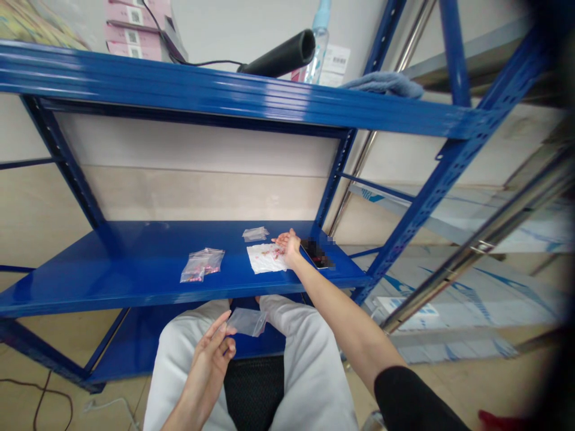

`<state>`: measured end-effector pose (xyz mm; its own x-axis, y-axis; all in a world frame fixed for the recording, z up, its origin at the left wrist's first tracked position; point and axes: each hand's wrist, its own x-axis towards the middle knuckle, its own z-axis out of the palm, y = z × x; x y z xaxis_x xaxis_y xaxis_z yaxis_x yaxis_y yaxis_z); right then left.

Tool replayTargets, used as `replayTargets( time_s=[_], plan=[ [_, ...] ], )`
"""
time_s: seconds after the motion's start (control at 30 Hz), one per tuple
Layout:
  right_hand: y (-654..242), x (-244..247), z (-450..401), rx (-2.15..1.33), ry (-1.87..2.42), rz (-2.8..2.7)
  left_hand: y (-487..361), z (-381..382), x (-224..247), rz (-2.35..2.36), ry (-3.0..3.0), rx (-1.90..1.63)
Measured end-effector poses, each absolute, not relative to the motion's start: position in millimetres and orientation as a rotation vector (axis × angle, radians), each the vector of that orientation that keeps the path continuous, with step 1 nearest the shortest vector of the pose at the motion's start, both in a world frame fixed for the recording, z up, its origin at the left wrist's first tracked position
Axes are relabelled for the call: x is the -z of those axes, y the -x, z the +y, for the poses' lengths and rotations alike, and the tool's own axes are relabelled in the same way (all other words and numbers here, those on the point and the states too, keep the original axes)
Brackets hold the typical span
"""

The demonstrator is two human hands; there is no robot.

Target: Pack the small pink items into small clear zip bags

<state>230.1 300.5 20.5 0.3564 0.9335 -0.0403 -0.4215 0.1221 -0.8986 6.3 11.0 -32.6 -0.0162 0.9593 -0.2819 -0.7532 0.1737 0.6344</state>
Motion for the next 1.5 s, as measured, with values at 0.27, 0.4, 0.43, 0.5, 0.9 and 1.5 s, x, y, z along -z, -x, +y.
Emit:
replayTargets(
  time_s=[0.27, 0.4, 0.43, 0.5, 0.9, 1.5],
  plan=[
    [-232.5, -59.7, 271.5, -0.974, 0.978, -0.642, -0.9, 15.2, 32.8, 0.832, -0.347, -1.382],
    [-217.4, -64.5, 200.9, -0.906, 0.887, -0.856, 3.2, 16.1, 27.6, 0.824, -0.415, -1.417],
    [-212.3, -60.5, 174.7, -0.958, 0.87, -0.938, 3.8, 16.0, 27.0, 0.814, -0.44, -1.429],
    [-203.2, -49.0, 119.5, -1.155, 0.895, -1.048, 4.1, 15.3, 26.9, 0.803, -0.49, -1.449],
    [-209.6, -35.3, 57.7, -1.582, 0.906, -1.295, -6.6, 8.2, 10.8, 1.109, -1.041, -1.404],
    [-181.3, -78.9, 288.2, -0.922, 1.228, -1.121, -12.3, 17.9, 32.5, 1.191, -1.192, -1.245]
  ],
)
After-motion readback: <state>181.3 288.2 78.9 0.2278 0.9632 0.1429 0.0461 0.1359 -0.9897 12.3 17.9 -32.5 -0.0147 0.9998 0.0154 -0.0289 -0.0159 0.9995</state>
